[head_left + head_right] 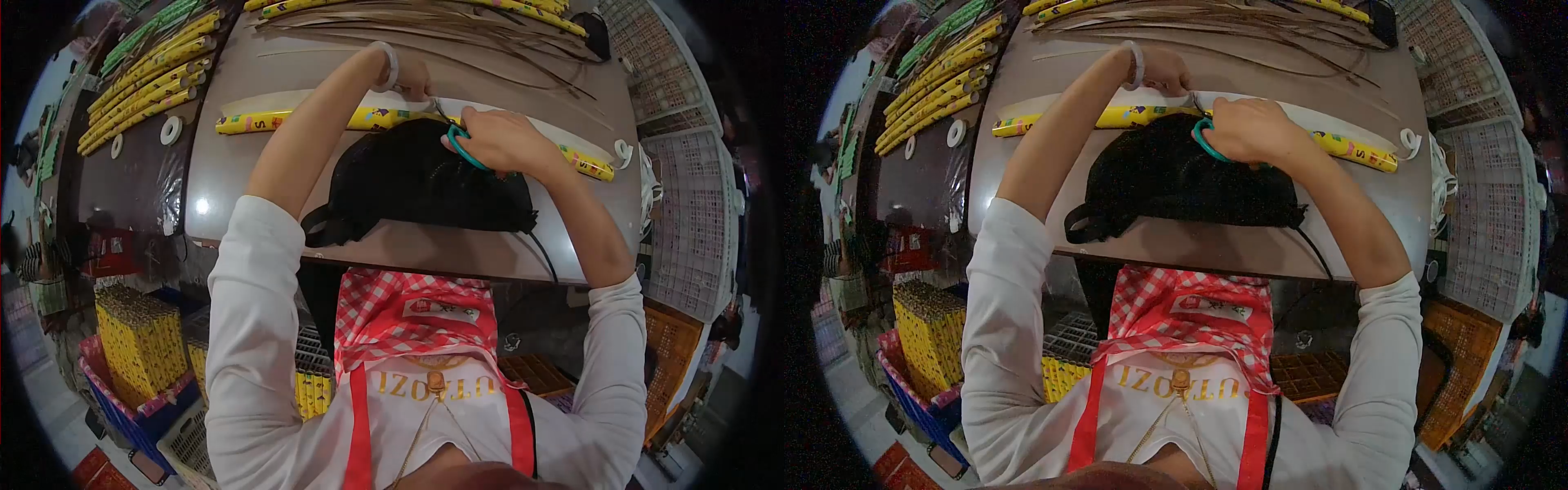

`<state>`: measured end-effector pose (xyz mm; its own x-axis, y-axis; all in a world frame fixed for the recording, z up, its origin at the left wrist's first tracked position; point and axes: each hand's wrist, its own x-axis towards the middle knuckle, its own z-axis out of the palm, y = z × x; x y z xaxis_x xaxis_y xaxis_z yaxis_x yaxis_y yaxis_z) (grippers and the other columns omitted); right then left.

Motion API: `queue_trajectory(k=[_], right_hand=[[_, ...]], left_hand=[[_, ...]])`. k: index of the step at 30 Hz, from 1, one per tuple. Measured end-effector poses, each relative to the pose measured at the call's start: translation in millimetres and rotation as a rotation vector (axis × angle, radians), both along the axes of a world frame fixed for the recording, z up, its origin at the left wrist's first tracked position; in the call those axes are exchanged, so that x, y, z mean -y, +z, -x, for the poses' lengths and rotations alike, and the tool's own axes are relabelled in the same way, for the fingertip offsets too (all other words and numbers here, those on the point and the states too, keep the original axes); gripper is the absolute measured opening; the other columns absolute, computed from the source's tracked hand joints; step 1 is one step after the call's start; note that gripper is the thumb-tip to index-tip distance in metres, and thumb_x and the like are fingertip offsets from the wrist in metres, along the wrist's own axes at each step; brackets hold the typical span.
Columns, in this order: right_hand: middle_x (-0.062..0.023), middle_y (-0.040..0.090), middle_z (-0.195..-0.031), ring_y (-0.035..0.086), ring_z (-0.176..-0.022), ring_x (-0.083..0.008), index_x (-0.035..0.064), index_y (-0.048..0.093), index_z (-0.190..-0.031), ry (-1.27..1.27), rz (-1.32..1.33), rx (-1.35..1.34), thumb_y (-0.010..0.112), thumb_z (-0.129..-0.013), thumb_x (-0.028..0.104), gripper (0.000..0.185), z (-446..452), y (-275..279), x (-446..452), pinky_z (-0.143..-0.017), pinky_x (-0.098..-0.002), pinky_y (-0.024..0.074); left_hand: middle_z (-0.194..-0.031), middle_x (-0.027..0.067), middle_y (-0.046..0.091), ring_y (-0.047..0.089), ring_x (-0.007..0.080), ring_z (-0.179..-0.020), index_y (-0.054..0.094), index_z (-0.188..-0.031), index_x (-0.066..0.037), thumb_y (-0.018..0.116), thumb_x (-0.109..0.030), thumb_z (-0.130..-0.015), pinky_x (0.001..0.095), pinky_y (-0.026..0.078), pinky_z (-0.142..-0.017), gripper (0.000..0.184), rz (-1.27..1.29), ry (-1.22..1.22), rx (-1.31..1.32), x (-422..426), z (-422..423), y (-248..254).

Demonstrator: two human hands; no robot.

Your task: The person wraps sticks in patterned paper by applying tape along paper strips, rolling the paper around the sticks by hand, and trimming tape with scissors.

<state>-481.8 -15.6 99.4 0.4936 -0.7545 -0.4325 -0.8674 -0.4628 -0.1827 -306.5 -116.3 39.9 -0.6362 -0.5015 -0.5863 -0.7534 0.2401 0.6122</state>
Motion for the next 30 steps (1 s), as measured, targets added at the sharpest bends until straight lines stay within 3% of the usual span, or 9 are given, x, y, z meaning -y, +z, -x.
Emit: queue_trajectory(k=[3,11,13,16,18,20,23,28,30], right_hand=[[-0.0175,0.059,-0.067,0.058,-0.051,-0.0281,-0.0029,0.048,-0.085,-0.007,-0.026,0.015,0.043,-0.086,0.043,0.046,0,-1,1,-0.064,-0.0391,0.046],[-0.0185,0.059,-0.07,0.058,-0.053,-0.0298,-0.0024,0.047,-0.087,-0.014,-0.033,0.017,0.044,-0.087,0.04,0.043,0,-8,1,-0.066,-0.0412,0.045],[-0.0191,0.059,-0.072,0.058,-0.053,-0.0303,-0.0022,0.047,-0.086,-0.013,-0.007,0.046,0.044,-0.087,0.039,0.042,3,-15,1,-0.067,-0.0415,0.0448],[-0.0197,0.059,-0.077,0.058,-0.052,-0.0274,-0.0031,0.047,-0.091,-0.005,0.041,0.057,0.046,-0.085,0.042,0.045,4,-13,0,-0.062,-0.039,0.0463],[-0.0192,0.059,-0.08,0.058,-0.052,-0.0232,-0.0035,0.046,-0.097,-0.192,-0.146,0.044,0.049,-0.083,0.047,0.053,0,5,-3,-0.055,-0.0354,0.0471],[-0.0181,0.059,-0.079,0.058,-0.052,-0.0215,-0.0033,0.046,-0.099,-0.208,-0.188,0.069,0.049,-0.081,0.051,0.057,5,3,0,-0.053,-0.0336,0.0468],[-0.0163,0.058,-0.077,0.057,-0.052,-0.0197,-0.0028,0.046,-0.1,-0.208,-0.234,0.101,0.049,-0.08,0.055,0.061,11,3,3,-0.05,-0.0311,0.0462],[-0.015,0.058,-0.077,0.056,-0.051,-0.0193,-0.0019,0.046,-0.1,-0.146,-0.255,0.081,0.049,-0.079,0.056,0.062,17,-1,12,-0.049,-0.0295,0.0453],[-0.0152,0.057,-0.077,0.055,-0.051,-0.0197,-0.0016,0.044,-0.102,-0.109,-0.287,0.076,0.049,-0.08,0.056,0.062,18,-1,13,-0.05,-0.0302,0.045]], left_hand=[[-0.052,-0.0034,0.032,0.027,0.0107,-0.05,0.05,-0.063,-0.008,0.055,-0.013,-0.073,0.0282,0.024,-0.047,0.012,0.032,0.011,-0.02,-3,0,0],[-0.053,-0.0042,0.035,0.029,0.0099,-0.051,0.052,-0.066,-0.007,0.055,-0.014,-0.074,0.0283,0.026,-0.048,0.011,-0.041,-0.002,-0.036,-2,-1,2],[-0.054,-0.0046,0.038,0.031,0.0093,-0.052,0.056,-0.069,-0.007,0.055,-0.014,-0.075,0.0276,0.027,-0.048,0.01,0.091,-0.01,-0.036,-4,-2,3],[-0.055,-0.0043,0.041,0.033,0.009,-0.052,0.061,-0.073,-0.008,0.056,-0.012,-0.074,0.0267,0.028,-0.048,0.006,0.037,0.063,-0.015,-6,-2,6],[-0.052,-0.0044,0.038,0.03,0.0085,-0.048,0.058,-0.071,-0.007,0.056,-0.011,-0.074,0.026,0.025,-0.045,0.006,-0.007,0.043,-0.035,0,-1,-4],[-0.05,-0.0046,0.035,0.027,0.008,-0.045,0.055,-0.068,-0.005,0.055,-0.01,-0.074,0.0252,0.023,-0.043,0.007,-0.05,0.024,-0.056,-1,-1,-1],[-0.053,-0.0035,0.042,0.032,0.0078,-0.047,0.06,-0.077,-0.004,0.056,-0.011,-0.075,0.0253,0.027,-0.044,0.008,-0.035,0.064,-0.048,-1,-2,0],[-0.07,-0.003,0.054,0.042,0.0072,-0.059,0.064,-0.099,-0.005,0.061,-0.011,-0.075,0.0239,0.038,-0.053,0.024,0.088,0.041,0.025,2,1,-10],[-0.072,-0.003,0.056,0.043,0.0074,-0.06,0.064,-0.098,-0.004,0.062,-0.011,-0.075,0.0239,0.039,-0.055,0.024,0.041,0.081,-0.003,-1,-1,-8]])
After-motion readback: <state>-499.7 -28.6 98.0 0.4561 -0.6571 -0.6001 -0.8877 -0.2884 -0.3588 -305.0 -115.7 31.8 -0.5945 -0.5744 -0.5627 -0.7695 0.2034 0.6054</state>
